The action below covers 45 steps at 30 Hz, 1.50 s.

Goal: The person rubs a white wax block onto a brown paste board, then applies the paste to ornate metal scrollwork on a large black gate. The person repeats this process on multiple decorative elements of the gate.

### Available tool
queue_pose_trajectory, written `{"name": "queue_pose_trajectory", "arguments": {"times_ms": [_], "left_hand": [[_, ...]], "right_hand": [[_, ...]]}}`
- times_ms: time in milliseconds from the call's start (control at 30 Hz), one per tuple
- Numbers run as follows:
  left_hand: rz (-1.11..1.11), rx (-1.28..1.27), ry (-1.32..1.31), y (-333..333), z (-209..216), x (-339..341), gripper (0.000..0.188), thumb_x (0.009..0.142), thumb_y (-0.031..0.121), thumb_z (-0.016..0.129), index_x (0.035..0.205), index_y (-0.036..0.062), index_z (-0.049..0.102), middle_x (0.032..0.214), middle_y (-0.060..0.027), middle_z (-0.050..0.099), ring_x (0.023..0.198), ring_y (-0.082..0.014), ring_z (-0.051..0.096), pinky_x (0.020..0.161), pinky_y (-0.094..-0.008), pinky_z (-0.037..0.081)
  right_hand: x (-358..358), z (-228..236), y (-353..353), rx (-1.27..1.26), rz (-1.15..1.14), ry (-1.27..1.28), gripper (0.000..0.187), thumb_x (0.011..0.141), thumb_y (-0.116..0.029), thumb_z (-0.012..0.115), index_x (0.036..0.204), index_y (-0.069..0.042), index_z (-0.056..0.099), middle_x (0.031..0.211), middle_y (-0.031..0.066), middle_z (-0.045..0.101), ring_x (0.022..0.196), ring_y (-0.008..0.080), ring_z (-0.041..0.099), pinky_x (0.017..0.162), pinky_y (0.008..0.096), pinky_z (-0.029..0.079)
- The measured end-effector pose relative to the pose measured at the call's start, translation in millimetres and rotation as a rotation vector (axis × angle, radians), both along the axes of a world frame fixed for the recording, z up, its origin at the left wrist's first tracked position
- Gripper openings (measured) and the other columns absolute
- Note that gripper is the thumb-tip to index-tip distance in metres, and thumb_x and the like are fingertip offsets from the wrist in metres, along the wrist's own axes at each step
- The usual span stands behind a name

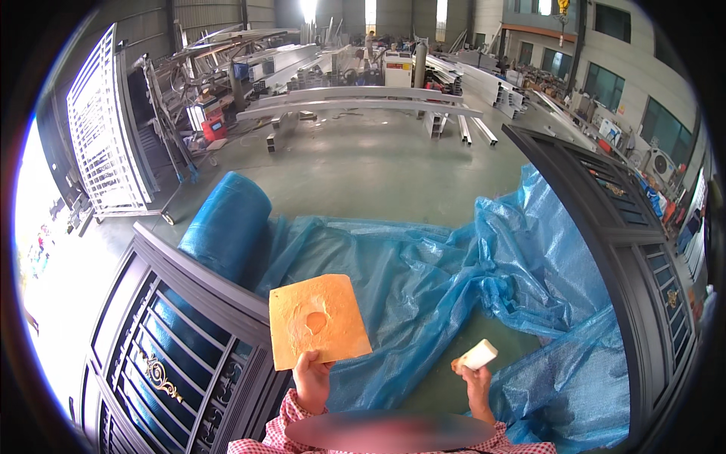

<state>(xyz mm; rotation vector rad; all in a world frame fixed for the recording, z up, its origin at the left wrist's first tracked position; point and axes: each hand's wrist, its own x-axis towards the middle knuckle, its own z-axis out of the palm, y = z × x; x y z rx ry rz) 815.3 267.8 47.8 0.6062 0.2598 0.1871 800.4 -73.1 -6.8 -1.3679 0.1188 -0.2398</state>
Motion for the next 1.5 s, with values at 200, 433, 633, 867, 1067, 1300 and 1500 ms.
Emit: {"name": "queue_pose_trajectory", "arguments": {"times_ms": [200, 433, 633, 867, 1067, 1300, 1500], "left_hand": [[0.066, 0.007, 0.061, -56.2, 5.3, 98.5, 0.025, 0.083, 0.011, 0.048, 0.107, 0.0052, 0.053, 0.096, -0.0058, 0.064, 0.088, -0.0207, 0.062, 0.074, -0.0340, 0.051], [0.135, -0.030, 0.065, -117.3, 17.0, 203.8, 0.024, 0.082, 0.010, 0.049, 0.105, 0.0061, 0.053, 0.092, -0.0046, 0.064, 0.082, -0.0184, 0.063, 0.067, -0.0302, 0.051], [0.181, -0.031, 0.061, -153.1, 22.6, 288.5, 0.023, 0.082, 0.010, 0.049, 0.104, 0.0057, 0.053, 0.092, -0.0052, 0.065, 0.079, -0.0186, 0.064, 0.064, -0.0299, 0.052], [0.161, -0.018, 0.066, -136.9, -2.1, 397.5, 0.021, 0.082, 0.010, 0.048, 0.101, 0.0064, 0.055, 0.094, -0.0039, 0.065, 0.077, -0.0168, 0.063, 0.061, -0.0280, 0.051], [0.211, -0.001, 0.064, -88.1, -2.7, 527.4, 0.027, 0.082, 0.010, 0.050, 0.108, 0.0027, 0.054, 0.090, -0.0072, 0.065, 0.074, -0.0198, 0.063, 0.062, -0.0310, 0.052], [0.117, 0.073, -0.024, -37.6, 9.7, 655.3, 0.033, 0.082, 0.011, 0.046, 0.115, 0.0031, 0.050, 0.107, -0.0089, 0.062, 0.092, -0.0228, 0.062, 0.074, -0.0345, 0.052], [0.193, 0.008, 0.014, -22.5, 4.5, 762.4, 0.037, 0.081, 0.010, 0.047, 0.118, 0.0046, 0.049, 0.108, -0.0087, 0.062, 0.094, -0.0229, 0.062, 0.075, -0.0350, 0.052]], "right_hand": [[73.3, 0.9, -65.4, -0.073, -0.057, 0.042, 0.026, 0.080, -0.013, 0.057, 0.102, 0.002, 0.056, 0.082, 0.0041, 0.060, 0.066, 0.0073, 0.048, 0.060, 0.0221, 0.039], [207.0, 8.6, -134.2, -0.123, 0.132, 0.074, 0.019, 0.081, -0.007, 0.057, 0.097, 0.004, 0.055, 0.090, 0.0106, 0.063, 0.079, 0.0156, 0.060, 0.074, 0.0285, 0.048], [329.8, 11.0, -144.3, 0.023, 0.197, 0.013, 0.022, 0.082, -0.010, 0.059, 0.099, 0.004, 0.055, 0.093, 0.0111, 0.063, 0.082, 0.0167, 0.061, 0.077, 0.0281, 0.048], [469.1, -8.3, -89.6, 0.024, 0.236, 0.014, 0.029, 0.083, -0.015, 0.061, 0.103, 0.005, 0.056, 0.096, 0.0112, 0.064, 0.083, 0.0145, 0.060, 0.074, 0.0254, 0.046], [603.8, 22.3, -64.1, 0.048, 0.228, 0.052, 0.023, 0.082, -0.013, 0.061, 0.099, 0.002, 0.057, 0.091, 0.0070, 0.063, 0.084, 0.0131, 0.058, 0.078, 0.0270, 0.045], [729.3, 18.9, -38.6, -0.006, 0.215, 0.056, 0.028, 0.083, -0.013, 0.060, 0.104, 0.004, 0.054, 0.095, 0.0116, 0.064, 0.087, 0.0178, 0.061, 0.080, 0.0294, 0.048], [848.1, 7.1, -14.3, -0.004, 0.236, 0.074, 0.028, 0.082, -0.015, 0.061, 0.102, 0.004, 0.053, 0.093, 0.0127, 0.063, 0.085, 0.0184, 0.061, 0.078, 0.0297, 0.049]]}}
